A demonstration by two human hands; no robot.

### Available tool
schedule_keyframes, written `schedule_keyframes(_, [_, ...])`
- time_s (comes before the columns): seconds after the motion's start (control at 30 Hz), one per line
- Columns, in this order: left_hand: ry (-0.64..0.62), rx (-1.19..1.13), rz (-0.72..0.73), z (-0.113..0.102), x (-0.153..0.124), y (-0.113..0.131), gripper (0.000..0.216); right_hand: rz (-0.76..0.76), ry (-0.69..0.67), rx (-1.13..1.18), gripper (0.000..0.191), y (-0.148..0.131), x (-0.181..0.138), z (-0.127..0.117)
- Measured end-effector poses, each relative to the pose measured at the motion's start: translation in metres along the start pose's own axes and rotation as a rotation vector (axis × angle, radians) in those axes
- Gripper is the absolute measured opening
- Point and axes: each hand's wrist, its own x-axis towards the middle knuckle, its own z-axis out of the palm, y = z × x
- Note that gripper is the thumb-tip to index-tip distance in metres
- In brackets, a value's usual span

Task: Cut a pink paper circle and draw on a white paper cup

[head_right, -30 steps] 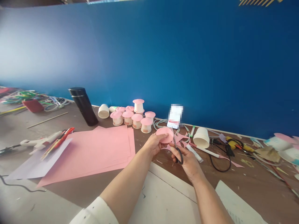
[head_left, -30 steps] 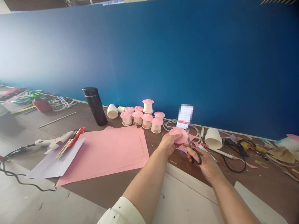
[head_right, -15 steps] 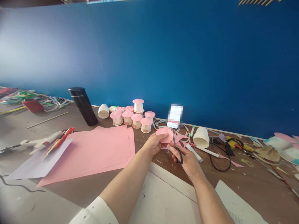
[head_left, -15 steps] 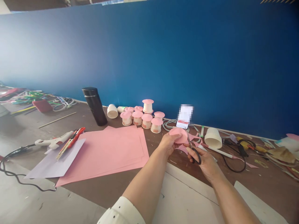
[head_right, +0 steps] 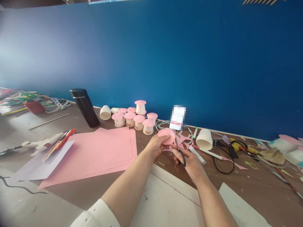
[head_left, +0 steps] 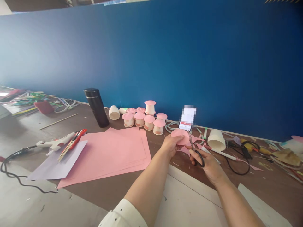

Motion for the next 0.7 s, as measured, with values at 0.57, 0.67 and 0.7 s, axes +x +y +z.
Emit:
schedule_keyframes(0.57, [0.008, -0.113, 0.023, -0.001, 0.007, -0.010, 0.036, -0.014, 0.021, -0.046, 0.060, -0.008, -0.003, 0.004])
schedule_keyframes(0.67, [0.014, -0.119, 0.026, -0.001, 0.008, -0.011, 0.037, -0.022, 0.020, -0.067, 0.060, -0.006, -0.002, 0.003])
schedule_keyframes(0.7, [0.015, -0.117, 0.027, -0.001, 0.008, -0.011, 0.036, -0.025, 0.015, -0.062, 0.060, -0.006, -0.002, 0.004])
